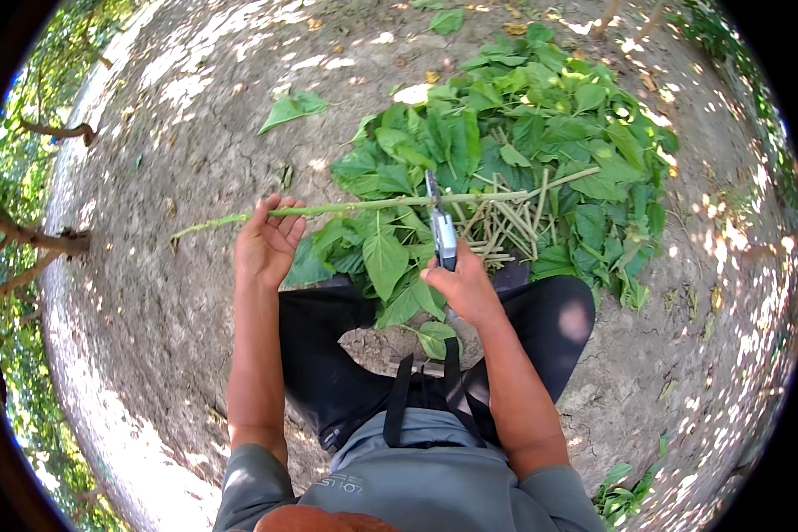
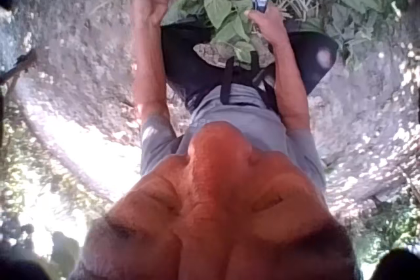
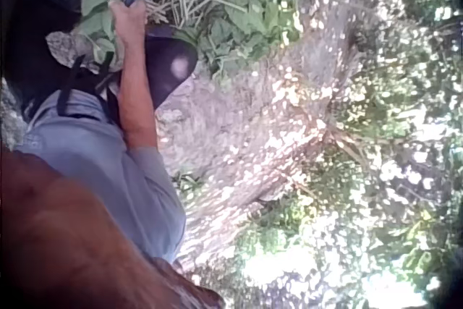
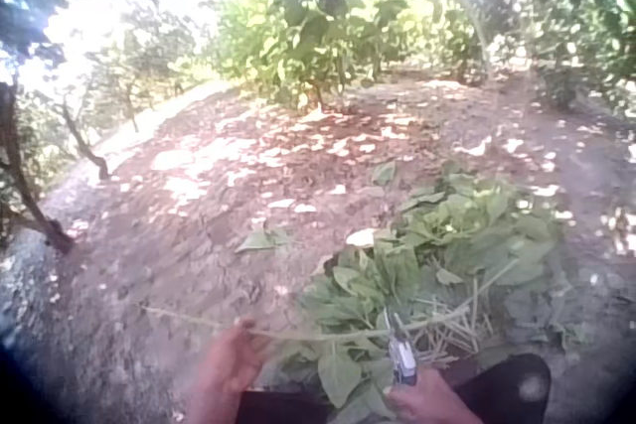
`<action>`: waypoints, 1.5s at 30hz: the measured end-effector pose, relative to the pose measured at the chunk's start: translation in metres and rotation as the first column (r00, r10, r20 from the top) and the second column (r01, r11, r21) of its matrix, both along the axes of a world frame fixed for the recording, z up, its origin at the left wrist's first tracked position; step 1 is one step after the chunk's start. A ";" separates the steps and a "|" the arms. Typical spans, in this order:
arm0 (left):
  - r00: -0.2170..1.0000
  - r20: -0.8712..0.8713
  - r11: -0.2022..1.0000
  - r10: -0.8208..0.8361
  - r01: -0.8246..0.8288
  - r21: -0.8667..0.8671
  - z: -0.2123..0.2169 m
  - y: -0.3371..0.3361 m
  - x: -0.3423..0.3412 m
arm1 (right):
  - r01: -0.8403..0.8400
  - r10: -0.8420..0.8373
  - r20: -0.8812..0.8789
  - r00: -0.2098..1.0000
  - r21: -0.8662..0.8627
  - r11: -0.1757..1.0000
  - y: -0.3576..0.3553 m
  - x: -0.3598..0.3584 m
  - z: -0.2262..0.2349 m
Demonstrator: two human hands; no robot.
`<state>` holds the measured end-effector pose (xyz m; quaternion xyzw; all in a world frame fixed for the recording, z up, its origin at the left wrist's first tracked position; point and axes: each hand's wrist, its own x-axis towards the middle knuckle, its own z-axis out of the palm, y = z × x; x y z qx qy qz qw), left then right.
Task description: The person sits on the ground and uses pruning shears to trim a plant stem, then stands and walks through a mulberry grove to cut several branches from trees. The cut branches are placed on the ground.
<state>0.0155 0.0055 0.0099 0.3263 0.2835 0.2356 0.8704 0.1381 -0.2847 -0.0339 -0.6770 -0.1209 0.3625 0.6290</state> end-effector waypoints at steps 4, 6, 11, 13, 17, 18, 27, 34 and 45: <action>0.996 0.032 0.994 0.080 -0.077 -0.077 -0.013 -0.011 0.013 | 0.069 -0.069 0.020 0.997 0.000 0.998 0.002 0.005 -0.008; 0.994 0.032 0.992 0.101 -0.098 -0.074 -0.018 -0.015 0.017 | 0.061 -0.061 0.015 0.998 -0.003 0.998 0.002 0.010 -0.003; 0.992 0.015 0.993 0.121 -0.121 -0.003 -0.020 -0.014 0.021 | 0.131 -0.131 0.001 0.991 -0.041 0.991 0.002 0.013 0.003; 0.987 0.030 0.987 0.160 -0.161 0.016 -0.020 -0.009 0.018 | 0.131 -0.131 0.001 0.991 -0.030 0.991 0.004 0.011 0.004; 0.981 0.051 0.982 0.185 -0.187 0.024 -0.015 -0.014 0.023 | -0.034 0.035 0.030 0.999 -0.049 0.998 0.001 0.001 0.006; 0.982 0.044 0.982 0.185 -0.186 0.021 -0.014 -0.017 0.023 | -0.066 0.066 -0.026 0.998 -0.033 0.997 0.003 -0.005 0.006; 0.994 0.099 0.998 0.053 -0.056 0.019 -0.016 -0.024 0.026 | -0.232 0.231 -0.032 0.972 -0.054 0.971 0.011 -0.015 0.016; 0.993 0.107 0.998 -0.054 0.052 0.020 -0.013 -0.038 0.033 | -0.264 0.267 0.012 0.964 -0.114 0.958 0.015 -0.020 0.028; 0.966 0.102 0.968 -0.240 0.229 0.102 -0.009 -0.058 0.036 | -0.111 0.112 0.033 0.993 -0.037 0.993 0.017 -0.018 0.026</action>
